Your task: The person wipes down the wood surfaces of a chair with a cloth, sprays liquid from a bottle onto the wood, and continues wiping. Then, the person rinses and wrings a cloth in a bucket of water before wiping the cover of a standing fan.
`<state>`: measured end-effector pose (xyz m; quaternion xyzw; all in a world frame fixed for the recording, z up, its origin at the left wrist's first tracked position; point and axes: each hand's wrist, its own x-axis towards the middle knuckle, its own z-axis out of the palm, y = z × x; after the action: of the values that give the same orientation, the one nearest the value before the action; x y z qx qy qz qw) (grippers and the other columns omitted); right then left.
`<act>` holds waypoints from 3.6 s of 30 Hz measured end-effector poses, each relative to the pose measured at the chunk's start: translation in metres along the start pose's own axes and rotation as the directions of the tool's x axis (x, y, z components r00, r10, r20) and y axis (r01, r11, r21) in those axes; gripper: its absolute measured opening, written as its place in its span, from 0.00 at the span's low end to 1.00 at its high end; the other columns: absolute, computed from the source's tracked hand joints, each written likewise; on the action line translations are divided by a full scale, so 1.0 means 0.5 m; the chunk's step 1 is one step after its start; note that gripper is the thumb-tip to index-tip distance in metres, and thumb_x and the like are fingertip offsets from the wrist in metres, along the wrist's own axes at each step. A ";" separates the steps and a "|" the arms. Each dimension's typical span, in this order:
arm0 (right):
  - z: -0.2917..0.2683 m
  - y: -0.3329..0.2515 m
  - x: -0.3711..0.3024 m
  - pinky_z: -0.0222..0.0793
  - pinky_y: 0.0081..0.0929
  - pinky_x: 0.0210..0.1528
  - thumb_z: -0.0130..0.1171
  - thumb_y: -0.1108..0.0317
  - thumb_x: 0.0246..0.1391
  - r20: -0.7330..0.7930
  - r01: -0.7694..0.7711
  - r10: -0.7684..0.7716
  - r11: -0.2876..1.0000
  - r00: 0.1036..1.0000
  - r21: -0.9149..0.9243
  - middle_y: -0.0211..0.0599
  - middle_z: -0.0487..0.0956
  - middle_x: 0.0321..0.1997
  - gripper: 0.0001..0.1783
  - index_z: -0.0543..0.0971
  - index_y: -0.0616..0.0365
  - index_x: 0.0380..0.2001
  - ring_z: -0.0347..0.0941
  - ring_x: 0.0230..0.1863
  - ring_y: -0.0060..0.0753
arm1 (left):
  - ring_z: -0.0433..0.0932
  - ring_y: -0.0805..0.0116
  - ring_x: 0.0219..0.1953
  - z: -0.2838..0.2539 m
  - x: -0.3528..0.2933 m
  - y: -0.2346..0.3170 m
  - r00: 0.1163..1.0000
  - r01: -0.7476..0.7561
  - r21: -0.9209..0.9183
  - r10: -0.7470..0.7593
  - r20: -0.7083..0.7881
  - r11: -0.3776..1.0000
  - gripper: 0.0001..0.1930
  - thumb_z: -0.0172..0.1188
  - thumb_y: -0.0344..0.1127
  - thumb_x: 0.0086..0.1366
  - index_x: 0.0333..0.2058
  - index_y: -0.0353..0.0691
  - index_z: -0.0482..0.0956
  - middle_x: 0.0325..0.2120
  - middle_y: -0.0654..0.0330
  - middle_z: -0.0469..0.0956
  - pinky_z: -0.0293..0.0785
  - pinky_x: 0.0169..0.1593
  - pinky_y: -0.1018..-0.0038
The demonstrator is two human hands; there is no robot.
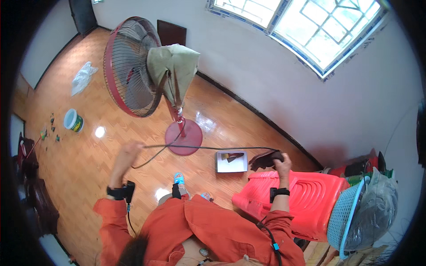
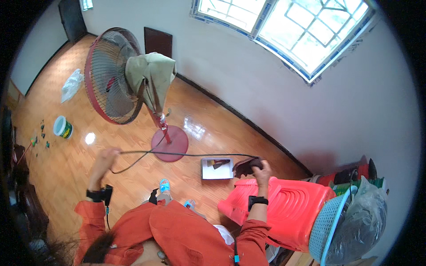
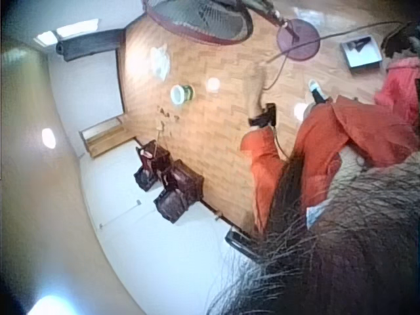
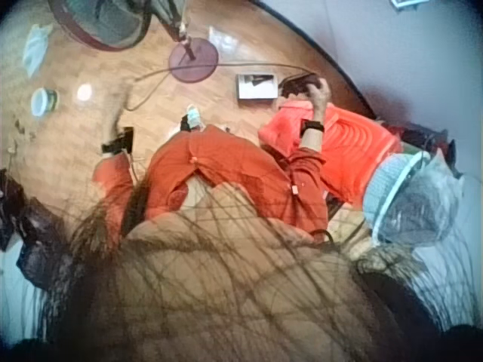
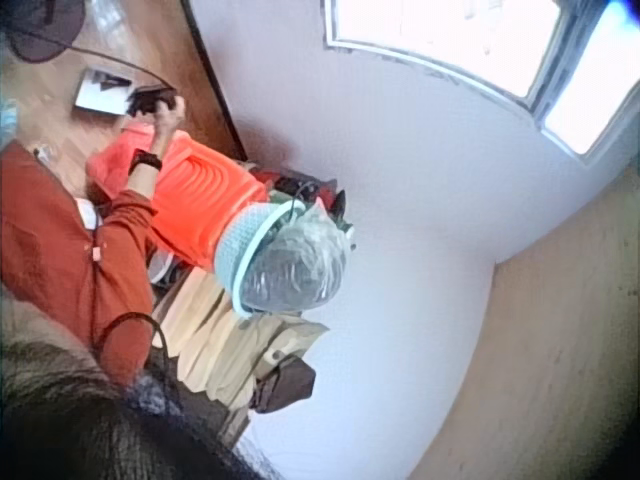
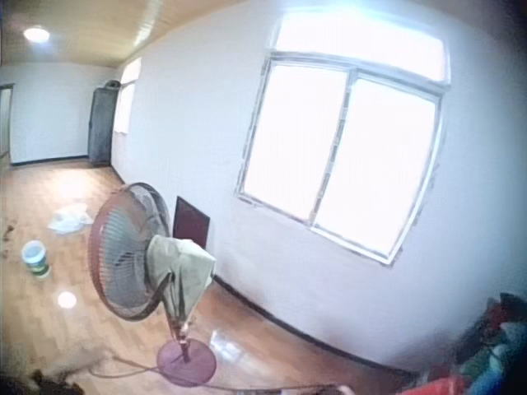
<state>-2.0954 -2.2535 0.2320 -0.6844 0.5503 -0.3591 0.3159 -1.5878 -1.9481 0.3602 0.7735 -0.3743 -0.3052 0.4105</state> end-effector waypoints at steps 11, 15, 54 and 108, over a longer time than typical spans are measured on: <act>-0.097 -0.055 -0.086 0.78 0.29 0.32 0.49 0.61 0.59 0.057 -0.287 0.429 0.496 0.902 0.820 0.32 0.76 0.38 0.13 0.74 0.57 0.41 0.75 0.35 0.31 | 0.58 0.82 0.13 0.191 0.089 0.041 0.987 0.093 -0.675 0.024 0.162 0.732 0.14 0.51 0.43 0.66 0.34 0.37 0.75 0.12 0.71 0.62 0.57 0.17 0.83; -0.005 -0.228 -0.182 0.76 0.29 0.36 0.49 0.60 0.59 0.321 -0.408 0.252 0.529 0.913 0.744 0.31 0.76 0.39 0.17 0.72 0.57 0.47 0.75 0.35 0.27 | 0.62 0.81 0.14 0.318 0.098 0.075 0.969 0.005 -0.601 0.145 0.201 0.799 0.13 0.51 0.42 0.66 0.34 0.38 0.76 0.13 0.71 0.64 0.60 0.18 0.81; 0.299 -0.174 0.095 0.68 0.23 0.24 0.55 0.75 0.39 -0.010 -0.417 0.441 0.854 0.897 0.312 0.34 0.76 0.25 0.06 0.76 0.63 0.25 0.71 0.22 0.25 | 0.66 0.83 0.21 0.090 0.037 -0.083 0.987 0.081 -0.510 0.001 0.158 0.856 0.20 0.49 0.28 0.63 0.54 0.37 0.69 0.24 0.70 0.72 0.66 0.27 0.83; 0.117 -0.436 0.681 0.73 0.27 0.34 0.40 0.67 0.62 0.345 -0.345 0.031 0.012 0.938 0.938 0.38 0.78 0.31 0.14 0.74 0.64 0.37 0.75 0.31 0.35 | 0.73 0.69 0.26 0.261 0.002 -0.198 0.972 0.230 -0.157 -0.235 -0.014 0.960 0.23 0.53 0.24 0.47 0.46 0.37 0.74 0.26 0.55 0.77 0.68 0.32 0.74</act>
<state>-1.8852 -2.5424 0.4297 -0.2295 0.1945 -0.5116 0.8049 -1.6563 -1.9642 0.2123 0.7828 -0.2495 -0.3667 0.4365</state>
